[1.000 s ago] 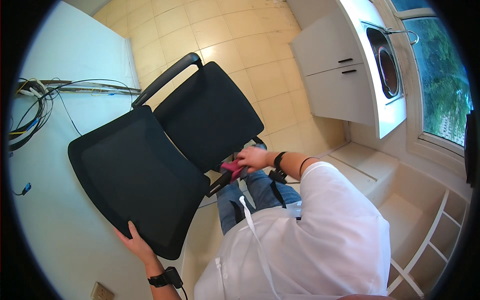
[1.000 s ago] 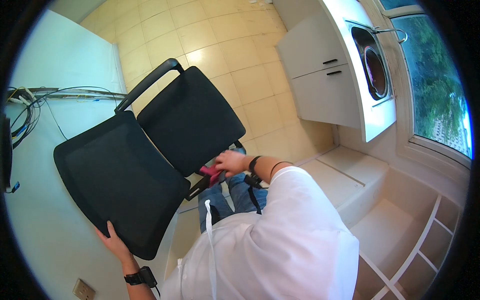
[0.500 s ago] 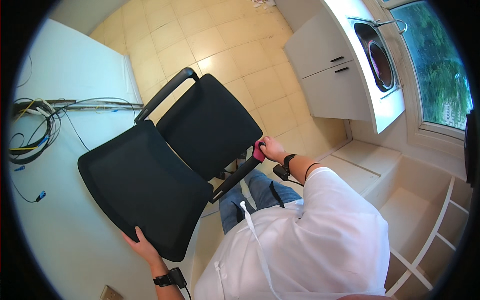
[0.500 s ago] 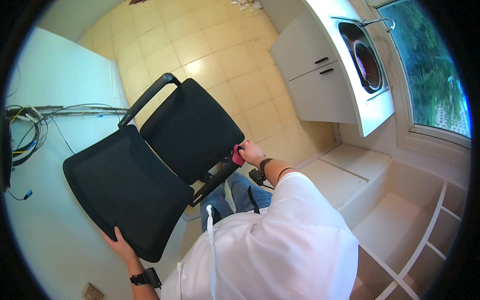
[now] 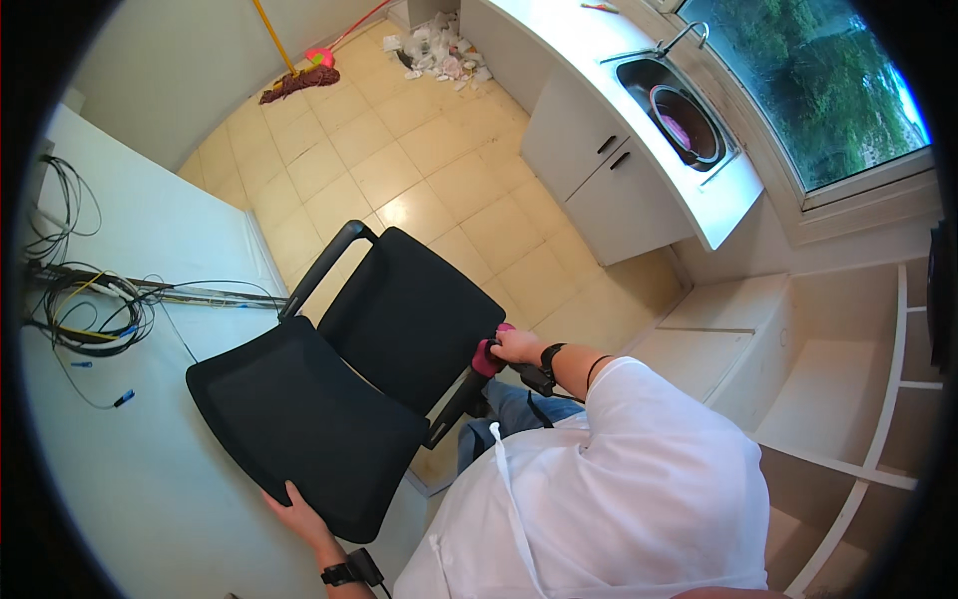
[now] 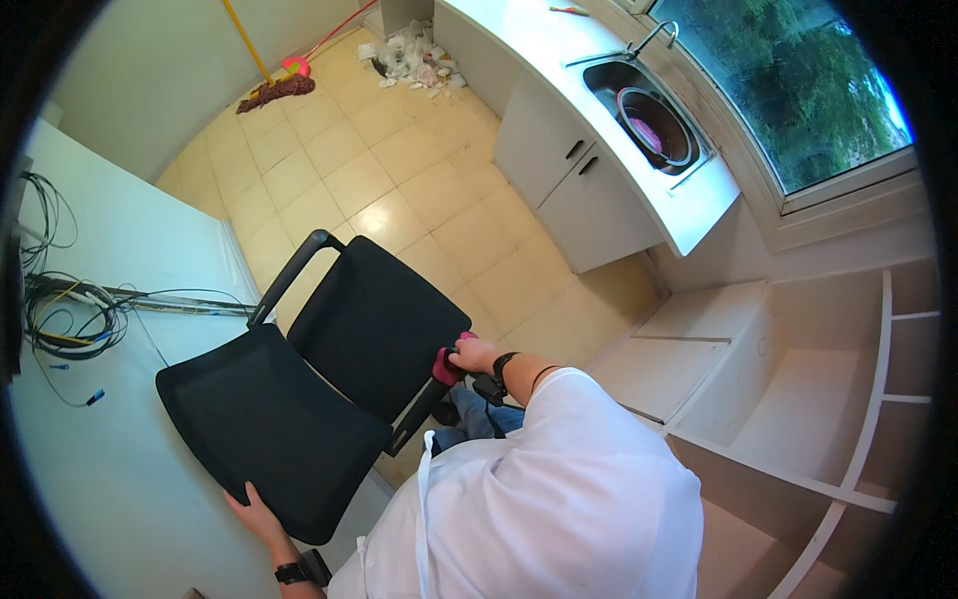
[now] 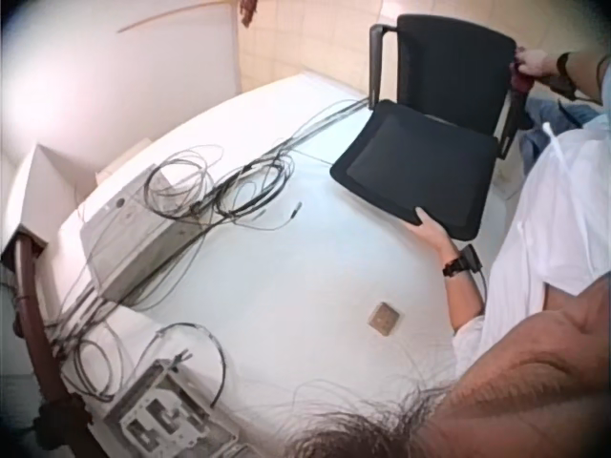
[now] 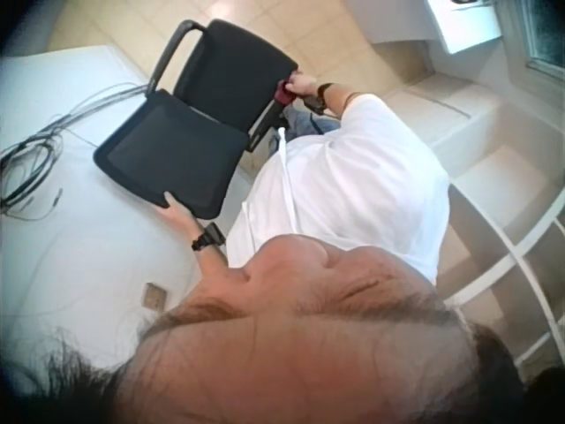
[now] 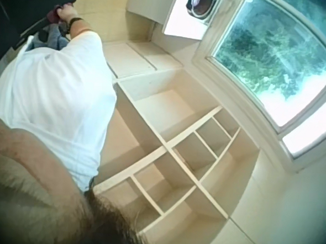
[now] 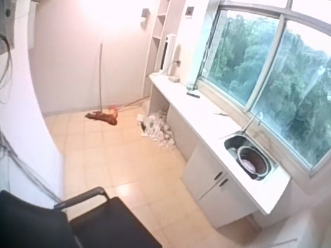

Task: Cleaning a room by wiping shelves, a chair, a counter, and a wall with a cloth.

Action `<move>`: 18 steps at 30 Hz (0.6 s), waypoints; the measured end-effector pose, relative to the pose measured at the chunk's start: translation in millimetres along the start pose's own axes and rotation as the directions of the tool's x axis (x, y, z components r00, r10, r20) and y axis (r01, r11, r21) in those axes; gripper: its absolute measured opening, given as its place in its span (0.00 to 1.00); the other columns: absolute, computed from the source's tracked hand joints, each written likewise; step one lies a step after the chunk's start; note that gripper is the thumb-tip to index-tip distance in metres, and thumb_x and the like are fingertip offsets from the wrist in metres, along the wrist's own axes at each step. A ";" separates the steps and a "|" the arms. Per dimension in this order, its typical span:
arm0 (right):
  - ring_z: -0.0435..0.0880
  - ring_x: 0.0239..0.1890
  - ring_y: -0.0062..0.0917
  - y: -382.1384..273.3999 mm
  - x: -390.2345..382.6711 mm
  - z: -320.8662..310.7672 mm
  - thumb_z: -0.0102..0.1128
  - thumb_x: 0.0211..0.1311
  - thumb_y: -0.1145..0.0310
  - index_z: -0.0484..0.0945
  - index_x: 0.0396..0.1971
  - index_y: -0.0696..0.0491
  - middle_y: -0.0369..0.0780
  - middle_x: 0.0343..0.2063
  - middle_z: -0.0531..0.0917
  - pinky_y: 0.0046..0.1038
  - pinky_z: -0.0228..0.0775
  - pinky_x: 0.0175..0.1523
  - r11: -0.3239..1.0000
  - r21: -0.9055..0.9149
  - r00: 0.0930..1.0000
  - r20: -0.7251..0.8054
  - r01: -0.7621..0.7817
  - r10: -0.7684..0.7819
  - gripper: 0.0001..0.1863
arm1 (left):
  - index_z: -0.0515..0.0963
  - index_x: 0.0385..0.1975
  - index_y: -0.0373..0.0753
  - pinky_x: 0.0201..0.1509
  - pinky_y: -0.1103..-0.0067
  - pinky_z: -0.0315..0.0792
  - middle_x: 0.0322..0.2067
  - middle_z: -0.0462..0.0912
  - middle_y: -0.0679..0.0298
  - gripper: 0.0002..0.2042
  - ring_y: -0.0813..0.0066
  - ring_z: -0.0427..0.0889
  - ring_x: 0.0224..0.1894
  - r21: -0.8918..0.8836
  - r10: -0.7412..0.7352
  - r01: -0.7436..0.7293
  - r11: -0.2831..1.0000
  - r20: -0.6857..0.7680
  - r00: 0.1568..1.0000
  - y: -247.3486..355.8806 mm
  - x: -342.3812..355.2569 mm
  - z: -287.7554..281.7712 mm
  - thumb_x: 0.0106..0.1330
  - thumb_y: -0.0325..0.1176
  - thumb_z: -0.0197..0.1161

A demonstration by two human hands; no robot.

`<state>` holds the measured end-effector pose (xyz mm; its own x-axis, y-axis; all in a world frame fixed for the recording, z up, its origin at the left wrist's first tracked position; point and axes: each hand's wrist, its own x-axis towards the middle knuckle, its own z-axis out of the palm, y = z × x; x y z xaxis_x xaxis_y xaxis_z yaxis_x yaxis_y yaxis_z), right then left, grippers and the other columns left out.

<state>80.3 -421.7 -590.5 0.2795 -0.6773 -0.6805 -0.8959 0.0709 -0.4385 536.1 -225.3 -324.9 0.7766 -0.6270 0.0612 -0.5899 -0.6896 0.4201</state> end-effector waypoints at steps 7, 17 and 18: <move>0.82 0.51 0.49 27.8 -53.5 -14.0 0.50 0.63 0.47 0.80 0.50 0.55 0.53 0.46 0.84 0.42 0.72 0.56 0.974 0.223 0.996 -0.085 0.032 -0.013 0.28 | 0.64 0.66 0.32 0.75 0.65 0.55 0.66 0.67 0.48 0.25 0.52 0.65 0.69 -0.088 0.164 -0.181 0.980 -0.179 0.970 -2.7 -8.3 0.0 0.71 0.33 0.58; 0.81 0.53 0.49 121.1 -147.4 -52.1 0.50 0.61 0.49 0.79 0.52 0.56 0.55 0.50 0.82 0.41 0.72 0.57 0.895 0.410 0.932 -0.221 -0.177 0.286 0.29 | 0.79 0.46 0.35 0.65 0.49 0.65 0.46 0.81 0.53 0.15 0.49 0.77 0.56 -0.252 0.771 -0.953 0.171 -0.568 0.289 87.2 -76.7 -204.5 0.75 0.30 0.42; 0.80 0.54 0.49 125.6 -146.7 -54.7 0.51 0.60 0.49 0.78 0.52 0.57 0.55 0.50 0.82 0.41 0.72 0.58 0.904 0.375 0.919 -0.245 -0.204 0.309 0.29 | 0.79 0.46 0.35 0.65 0.49 0.65 0.46 0.81 0.53 0.15 0.49 0.77 0.56 -0.250 0.772 -0.954 0.168 -0.568 0.284 119.6 -91.9 -223.4 0.75 0.30 0.42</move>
<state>-92.1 -353.4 -513.7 -0.1042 -0.7800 -0.6170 -0.7379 0.4765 -0.4779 443.6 -169.2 -78.1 -0.1088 -0.5047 0.8564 -0.7843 0.5729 0.2380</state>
